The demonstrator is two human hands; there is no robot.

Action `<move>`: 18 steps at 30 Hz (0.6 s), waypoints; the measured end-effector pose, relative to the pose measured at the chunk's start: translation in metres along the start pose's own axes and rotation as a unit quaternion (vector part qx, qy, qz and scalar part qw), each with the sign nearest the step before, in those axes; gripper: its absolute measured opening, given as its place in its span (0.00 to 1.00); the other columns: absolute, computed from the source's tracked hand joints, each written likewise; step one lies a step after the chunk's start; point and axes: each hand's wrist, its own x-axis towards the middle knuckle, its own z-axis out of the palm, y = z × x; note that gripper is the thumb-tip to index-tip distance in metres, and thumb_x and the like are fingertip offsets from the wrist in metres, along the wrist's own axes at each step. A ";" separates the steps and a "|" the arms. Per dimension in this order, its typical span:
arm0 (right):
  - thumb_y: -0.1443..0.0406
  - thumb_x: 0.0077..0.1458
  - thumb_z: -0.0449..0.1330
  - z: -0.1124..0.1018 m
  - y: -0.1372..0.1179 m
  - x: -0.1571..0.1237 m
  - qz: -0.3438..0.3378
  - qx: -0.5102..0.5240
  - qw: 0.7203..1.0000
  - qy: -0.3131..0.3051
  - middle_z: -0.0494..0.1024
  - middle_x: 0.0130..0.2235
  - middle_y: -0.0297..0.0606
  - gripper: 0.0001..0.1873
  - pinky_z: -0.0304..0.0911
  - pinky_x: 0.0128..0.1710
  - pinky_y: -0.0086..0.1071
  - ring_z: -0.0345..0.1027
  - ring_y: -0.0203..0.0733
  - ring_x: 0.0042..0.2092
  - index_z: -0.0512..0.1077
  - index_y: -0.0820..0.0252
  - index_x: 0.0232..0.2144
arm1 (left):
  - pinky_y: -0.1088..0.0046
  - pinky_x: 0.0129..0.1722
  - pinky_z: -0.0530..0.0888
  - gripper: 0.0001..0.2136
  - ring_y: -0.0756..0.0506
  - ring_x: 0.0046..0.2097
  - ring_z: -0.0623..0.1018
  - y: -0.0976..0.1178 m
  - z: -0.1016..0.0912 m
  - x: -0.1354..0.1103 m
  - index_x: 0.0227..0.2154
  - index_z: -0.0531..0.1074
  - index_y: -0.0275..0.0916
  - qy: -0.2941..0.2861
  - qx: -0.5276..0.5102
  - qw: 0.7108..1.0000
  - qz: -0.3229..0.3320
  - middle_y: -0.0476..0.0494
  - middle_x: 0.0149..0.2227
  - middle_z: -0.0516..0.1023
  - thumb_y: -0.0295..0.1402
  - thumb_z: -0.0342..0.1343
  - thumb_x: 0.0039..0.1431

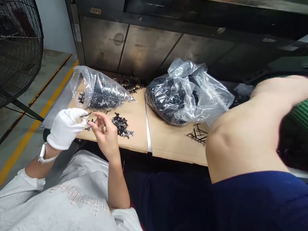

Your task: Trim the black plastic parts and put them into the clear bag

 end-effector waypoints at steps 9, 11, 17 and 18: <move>0.55 0.65 0.63 -0.003 -0.001 -0.020 -0.045 0.026 0.997 -0.052 0.82 0.36 0.37 0.13 0.67 0.37 0.32 0.73 0.38 0.36 0.78 0.57 0.34 | 0.73 0.33 0.71 0.21 0.50 0.30 0.71 0.028 -0.009 -0.052 0.33 0.69 0.37 -0.212 -0.582 0.724 -0.304 0.47 0.29 0.72 0.52 0.53 0.69; 0.54 0.67 0.61 -0.005 0.001 -0.025 -0.064 0.021 0.996 -0.066 0.82 0.37 0.38 0.15 0.67 0.37 0.32 0.73 0.38 0.36 0.78 0.58 0.35 | 0.74 0.29 0.66 0.23 0.52 0.27 0.63 0.032 -0.006 -0.057 0.28 0.62 0.38 -0.246 -0.654 0.634 -0.332 0.50 0.25 0.64 0.54 0.55 0.67; 0.42 0.71 0.45 -0.012 0.002 -0.043 -0.168 -0.061 0.982 -0.061 0.76 0.38 0.36 0.34 0.64 0.30 0.33 0.67 0.39 0.32 0.62 0.52 0.68 | 0.74 0.28 0.62 0.23 0.53 0.25 0.56 0.059 -0.019 -0.054 0.24 0.54 0.39 -0.193 -0.685 0.619 -0.332 0.52 0.22 0.55 0.46 0.48 0.73; 0.43 0.72 0.43 -0.013 0.001 -0.046 -0.186 -0.095 0.976 -0.061 0.76 0.37 0.36 0.34 0.65 0.31 0.34 0.67 0.40 0.33 0.60 0.51 0.70 | 0.73 0.29 0.62 0.22 0.53 0.25 0.57 0.061 -0.022 -0.054 0.24 0.55 0.39 -0.184 -0.668 0.642 -0.327 0.52 0.22 0.56 0.45 0.48 0.73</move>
